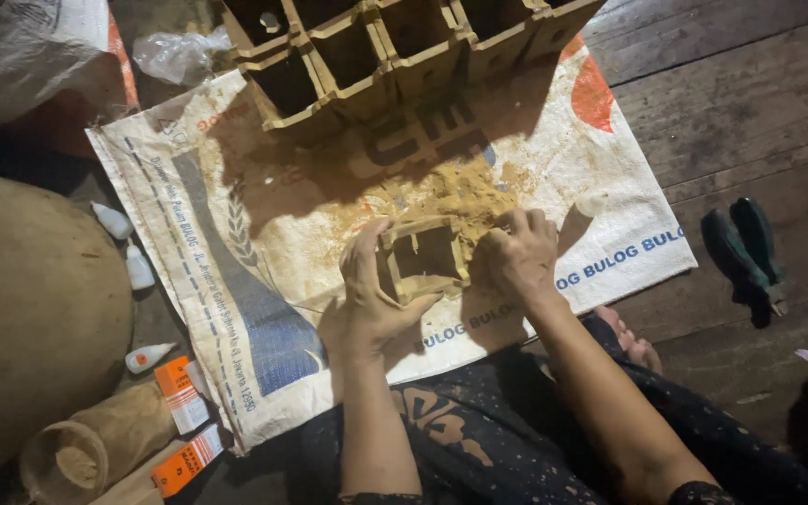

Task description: The person assembles a small wooden box by hand, applying glue to the edges and pressing the pieces together. The person then rubs sawdust over the glued joints to fill gaps and smooth the surface.

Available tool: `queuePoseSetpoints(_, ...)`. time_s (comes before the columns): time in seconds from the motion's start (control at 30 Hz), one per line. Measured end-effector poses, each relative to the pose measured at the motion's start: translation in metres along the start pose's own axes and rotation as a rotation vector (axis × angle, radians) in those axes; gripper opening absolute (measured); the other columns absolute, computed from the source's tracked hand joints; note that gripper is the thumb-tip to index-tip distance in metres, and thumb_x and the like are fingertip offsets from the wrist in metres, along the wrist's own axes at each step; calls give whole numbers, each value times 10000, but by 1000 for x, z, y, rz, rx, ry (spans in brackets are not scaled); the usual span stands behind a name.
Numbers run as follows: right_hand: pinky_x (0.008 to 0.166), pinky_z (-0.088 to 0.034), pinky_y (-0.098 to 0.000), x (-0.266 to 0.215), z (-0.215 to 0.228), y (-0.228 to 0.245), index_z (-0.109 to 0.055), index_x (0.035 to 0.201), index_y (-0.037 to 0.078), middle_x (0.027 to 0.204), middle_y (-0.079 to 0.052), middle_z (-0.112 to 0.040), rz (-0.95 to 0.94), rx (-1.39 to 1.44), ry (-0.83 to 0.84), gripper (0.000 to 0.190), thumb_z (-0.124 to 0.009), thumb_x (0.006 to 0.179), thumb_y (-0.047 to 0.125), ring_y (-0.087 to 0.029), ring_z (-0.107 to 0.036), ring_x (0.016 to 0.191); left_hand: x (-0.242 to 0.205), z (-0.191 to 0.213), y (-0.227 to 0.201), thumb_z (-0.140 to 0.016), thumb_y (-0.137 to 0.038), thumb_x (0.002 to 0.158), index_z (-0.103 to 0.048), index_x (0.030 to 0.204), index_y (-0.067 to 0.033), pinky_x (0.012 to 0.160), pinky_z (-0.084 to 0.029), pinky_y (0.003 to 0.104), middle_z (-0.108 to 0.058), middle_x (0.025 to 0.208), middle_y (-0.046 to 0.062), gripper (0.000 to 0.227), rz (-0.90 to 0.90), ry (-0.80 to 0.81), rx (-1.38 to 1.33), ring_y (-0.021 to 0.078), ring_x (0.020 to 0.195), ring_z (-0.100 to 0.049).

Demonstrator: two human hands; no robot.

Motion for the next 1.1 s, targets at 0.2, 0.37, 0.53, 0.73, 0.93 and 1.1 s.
queuePoseSetpoints(0.2,767,-421,-335,13,7,-22,-710,865,194,948,6,-591,-199,247,-12,154,-800,951,286,-217,-552,938,1,-7,2,-982,-268,450,-447,1478,-120,1139,-321,466,-593,1403,85,1167,-14,-17,-50,316,1310,-538)
queuePoseSetpoints(0.37,850,-464,-358,57,69,23,-778,941,157,979,-44,-685,-194,760,19,33,-798,914,156,-273,-593,956,-1,-16,7,-929,-274,450,-478,1443,-129,1140,-326,464,-589,1399,67,1100,-56,-47,10,286,1305,-536)
queuePoseSetpoints(0.53,910,-497,-361,81,84,54,-800,957,188,1030,-32,-744,-161,920,159,119,-846,855,229,-270,-620,1001,0,-17,8,-896,-421,521,-527,1395,-177,1119,-341,394,-613,1364,5,980,-114,-112,133,228,1279,-565)
queuePoseSetpoints(0.73,878,-504,-405,102,99,73,-793,948,185,1046,-51,-754,-83,960,279,74,-788,875,179,-317,-628,990,-2,-18,8,-850,-372,604,-542,1390,-155,1102,-356,418,-617,1371,31,872,-122,-113,104,265,1287,-573)
queuePoseSetpoints(0.93,847,-492,-413,102,73,69,-785,891,157,935,-77,-762,-127,990,327,103,-846,853,230,-303,-639,913,-3,-19,10,-778,-284,640,-534,1408,-172,1100,-348,422,-608,1392,26,814,-67,-89,111,266,1316,-559)
queuePoseSetpoints(1.1,802,-599,-421,107,60,68,-772,993,34,895,-168,-710,-315,1230,420,188,-840,830,98,-266,-677,891,-2,-15,10,-814,-307,557,-527,1401,-165,1137,-308,446,-613,1385,32,902,-59,-85,83,265,1314,-556)
Point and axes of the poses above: each hand's wrist, its own x-axis towards the middle knuckle, its own z-axis out of the back of the hand, y = z × x, the point moved 6 cm from there along x, towards the middle knuckle
